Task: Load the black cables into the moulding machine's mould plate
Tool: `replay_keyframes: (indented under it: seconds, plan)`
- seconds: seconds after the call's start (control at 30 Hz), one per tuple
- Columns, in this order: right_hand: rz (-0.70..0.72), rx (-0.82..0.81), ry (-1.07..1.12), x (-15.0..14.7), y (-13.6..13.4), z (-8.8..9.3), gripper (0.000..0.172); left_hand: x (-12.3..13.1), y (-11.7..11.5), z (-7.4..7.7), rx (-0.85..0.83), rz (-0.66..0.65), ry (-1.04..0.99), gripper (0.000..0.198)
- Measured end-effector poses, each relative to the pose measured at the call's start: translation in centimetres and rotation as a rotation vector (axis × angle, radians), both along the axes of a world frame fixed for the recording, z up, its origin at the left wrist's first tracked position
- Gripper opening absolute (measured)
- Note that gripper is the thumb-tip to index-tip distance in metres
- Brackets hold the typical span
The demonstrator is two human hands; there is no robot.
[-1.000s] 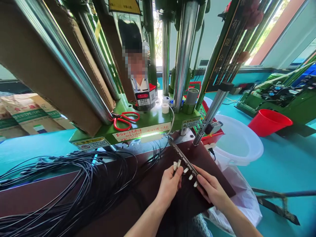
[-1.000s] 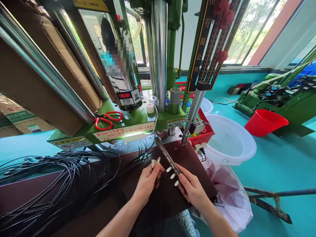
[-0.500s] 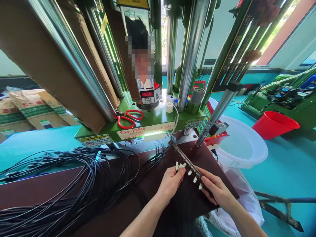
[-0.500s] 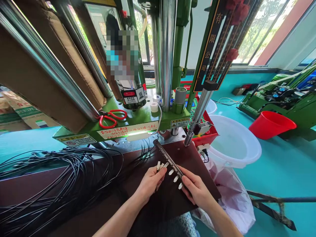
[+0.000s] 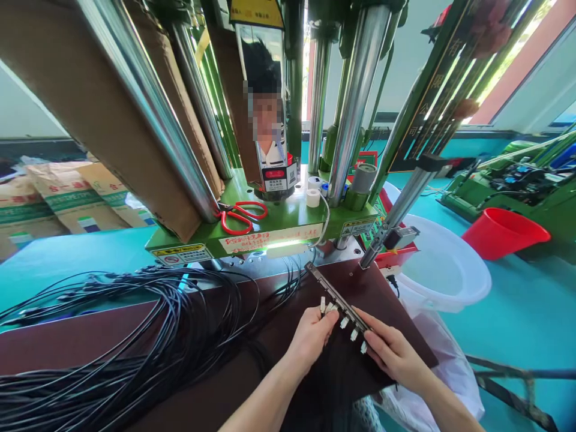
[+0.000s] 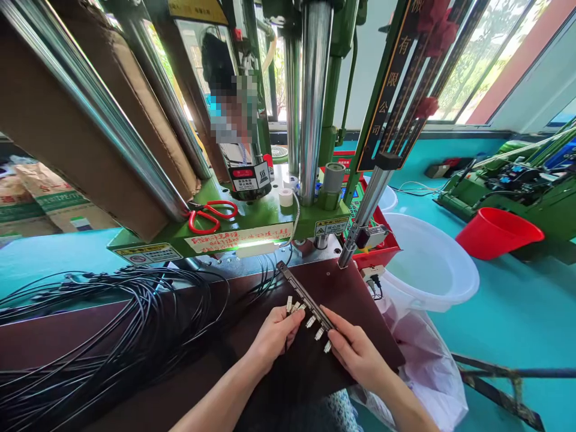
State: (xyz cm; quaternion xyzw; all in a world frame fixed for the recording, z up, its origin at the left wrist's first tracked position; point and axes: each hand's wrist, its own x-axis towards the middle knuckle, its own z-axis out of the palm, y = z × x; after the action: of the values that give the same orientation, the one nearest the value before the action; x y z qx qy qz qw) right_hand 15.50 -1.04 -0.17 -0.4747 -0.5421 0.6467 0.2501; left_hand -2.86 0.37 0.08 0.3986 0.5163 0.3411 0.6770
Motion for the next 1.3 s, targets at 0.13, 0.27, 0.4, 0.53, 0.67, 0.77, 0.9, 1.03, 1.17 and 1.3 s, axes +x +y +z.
replay_keyframes:
  seconds: [0.13,0.27,0.4,0.53,0.67,0.77,0.9,1.03,1.17,1.3]
  plan:
    - [-0.095,-0.038,0.016,-0.2,0.0,0.5,0.074,-0.3,0.1,0.5,0.003,-0.014,-0.008,0.075]
    - [-0.047,-0.028,0.031,-0.2,0.1,1.9,0.084,-1.1,0.2,0.6,0.008,-0.04,-0.042,0.071]
    - [-0.025,-0.066,0.021,0.1,0.2,1.9,0.081,-1.6,0.3,0.3,0.025,-0.097,-0.076,0.066]
    - [0.02,-0.081,-0.026,0.8,0.3,0.8,0.078,-1.6,0.2,0.4,-0.042,-0.051,-0.122,0.061]
    - [0.039,-0.106,-0.04,0.8,0.1,0.7,0.081,-1.7,0.3,0.8,-0.057,-0.051,-0.15,0.062]
    - [-0.071,-0.134,-0.055,0.2,-0.4,1.3,0.075,-1.8,0.4,0.7,-0.092,-0.06,-0.208,0.058]
    - [-0.051,-0.078,-0.057,0.2,-0.7,1.0,0.065,-1.6,0.4,0.8,-0.12,0.006,-0.254,0.046]
    - [0.183,0.161,-0.176,1.5,0.1,-0.5,0.061,-1.6,0.4,1.2,-0.097,0.043,-0.256,0.033]
    - [0.267,0.337,-0.312,2.5,0.5,-1.4,0.055,-1.6,0.4,1.0,0.014,0.025,-0.122,0.028]
    - [0.17,0.19,-0.167,1.8,-0.3,-1.1,0.052,-1.9,0.7,0.6,0.085,-0.084,-0.11,0.031]
